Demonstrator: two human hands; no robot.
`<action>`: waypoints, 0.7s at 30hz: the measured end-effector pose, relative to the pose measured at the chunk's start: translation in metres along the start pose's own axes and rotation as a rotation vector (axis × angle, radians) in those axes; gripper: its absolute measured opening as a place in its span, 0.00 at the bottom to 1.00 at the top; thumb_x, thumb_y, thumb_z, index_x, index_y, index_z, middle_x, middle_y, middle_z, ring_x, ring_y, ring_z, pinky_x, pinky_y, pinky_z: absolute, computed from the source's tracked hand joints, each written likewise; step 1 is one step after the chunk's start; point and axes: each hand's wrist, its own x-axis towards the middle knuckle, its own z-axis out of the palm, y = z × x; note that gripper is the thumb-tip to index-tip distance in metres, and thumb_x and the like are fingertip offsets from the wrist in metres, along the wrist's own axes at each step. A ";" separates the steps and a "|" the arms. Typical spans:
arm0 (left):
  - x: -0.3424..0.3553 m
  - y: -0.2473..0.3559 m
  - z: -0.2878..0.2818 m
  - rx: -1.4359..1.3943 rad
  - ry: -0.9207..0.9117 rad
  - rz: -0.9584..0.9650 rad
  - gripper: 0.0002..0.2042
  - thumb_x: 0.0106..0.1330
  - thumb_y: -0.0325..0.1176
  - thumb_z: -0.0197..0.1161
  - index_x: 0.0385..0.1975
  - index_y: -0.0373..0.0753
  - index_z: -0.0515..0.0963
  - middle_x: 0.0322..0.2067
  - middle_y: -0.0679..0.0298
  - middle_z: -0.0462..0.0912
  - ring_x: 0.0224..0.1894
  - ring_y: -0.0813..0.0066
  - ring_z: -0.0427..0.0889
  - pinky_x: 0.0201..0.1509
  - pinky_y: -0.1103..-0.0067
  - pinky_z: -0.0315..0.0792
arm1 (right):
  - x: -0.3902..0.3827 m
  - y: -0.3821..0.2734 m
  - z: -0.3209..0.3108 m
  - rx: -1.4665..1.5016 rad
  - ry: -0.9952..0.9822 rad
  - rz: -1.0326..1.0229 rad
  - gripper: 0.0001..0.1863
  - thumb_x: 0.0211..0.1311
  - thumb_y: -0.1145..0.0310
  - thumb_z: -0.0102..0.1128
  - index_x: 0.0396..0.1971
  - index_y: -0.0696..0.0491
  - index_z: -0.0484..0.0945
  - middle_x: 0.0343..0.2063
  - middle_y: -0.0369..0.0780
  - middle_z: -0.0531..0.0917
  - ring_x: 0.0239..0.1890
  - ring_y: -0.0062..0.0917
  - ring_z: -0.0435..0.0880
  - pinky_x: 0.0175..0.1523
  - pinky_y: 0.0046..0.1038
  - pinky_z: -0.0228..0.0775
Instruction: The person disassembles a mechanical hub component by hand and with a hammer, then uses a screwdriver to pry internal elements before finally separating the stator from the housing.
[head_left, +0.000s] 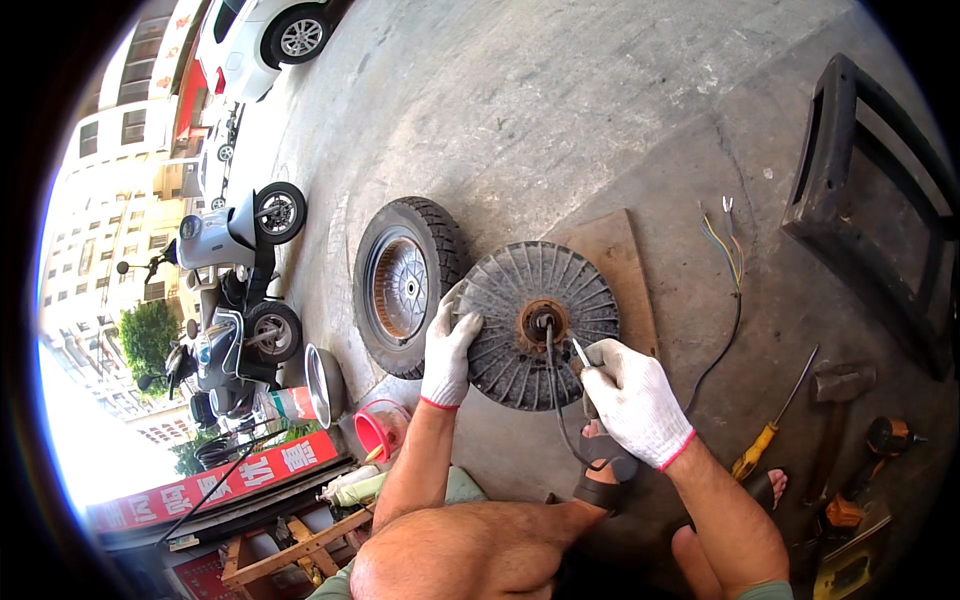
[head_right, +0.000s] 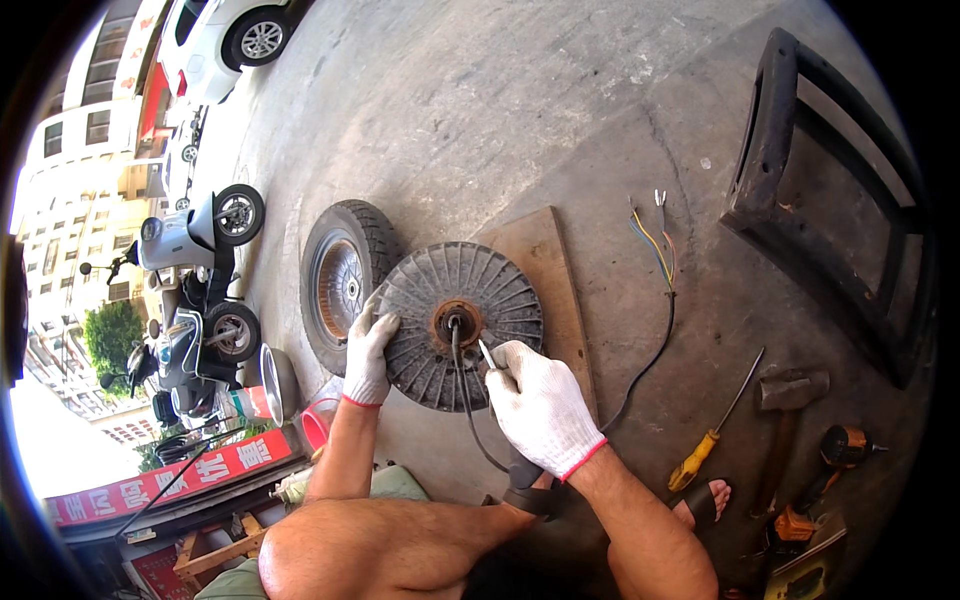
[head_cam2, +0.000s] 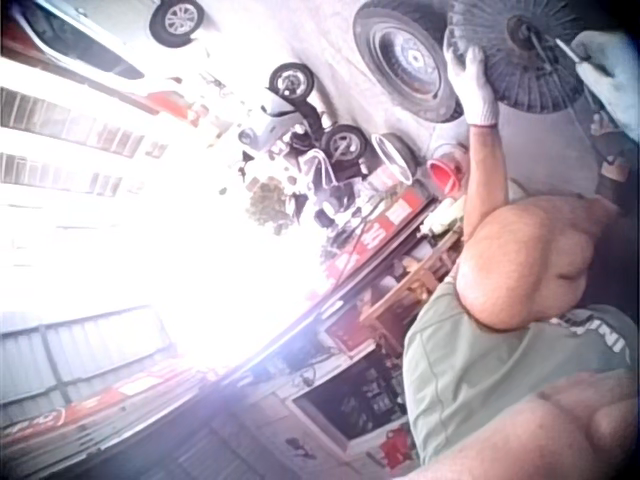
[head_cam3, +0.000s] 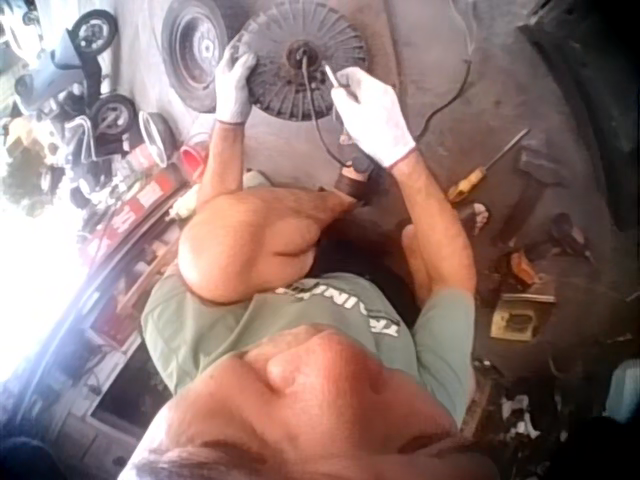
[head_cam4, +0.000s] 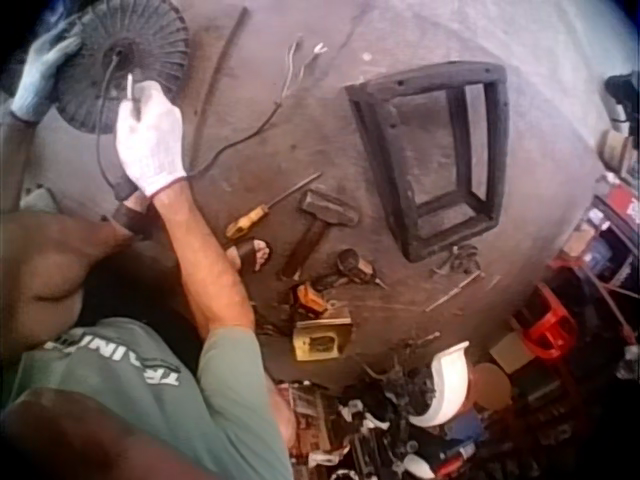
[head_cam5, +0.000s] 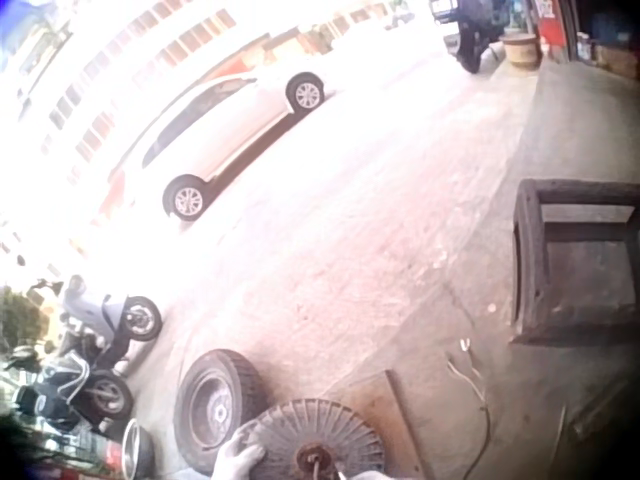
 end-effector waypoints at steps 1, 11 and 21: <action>0.000 0.001 0.001 0.009 0.005 -0.010 0.31 0.67 0.27 0.61 0.71 0.29 0.64 0.59 0.56 0.79 0.60 0.71 0.77 0.68 0.76 0.68 | 0.001 -0.001 0.000 -0.028 0.000 -0.033 0.06 0.67 0.72 0.59 0.39 0.58 0.81 0.24 0.51 0.83 0.29 0.47 0.86 0.35 0.42 0.76; -0.018 0.028 0.029 0.312 0.032 0.175 0.31 0.64 0.26 0.63 0.69 0.30 0.66 0.60 0.57 0.76 0.61 0.71 0.75 0.69 0.74 0.67 | -0.005 -0.043 -0.025 -0.281 -0.035 -0.101 0.09 0.70 0.72 0.54 0.43 0.59 0.82 0.26 0.54 0.84 0.24 0.42 0.87 0.31 0.41 0.78; -0.031 0.050 0.062 0.601 0.046 0.376 0.23 0.62 0.28 0.64 0.57 0.24 0.74 0.64 0.52 0.70 0.64 0.61 0.74 0.69 0.72 0.68 | -0.004 -0.055 -0.060 -0.692 -0.072 -0.136 0.15 0.67 0.69 0.54 0.47 0.60 0.82 0.35 0.56 0.85 0.41 0.52 0.85 0.47 0.48 0.77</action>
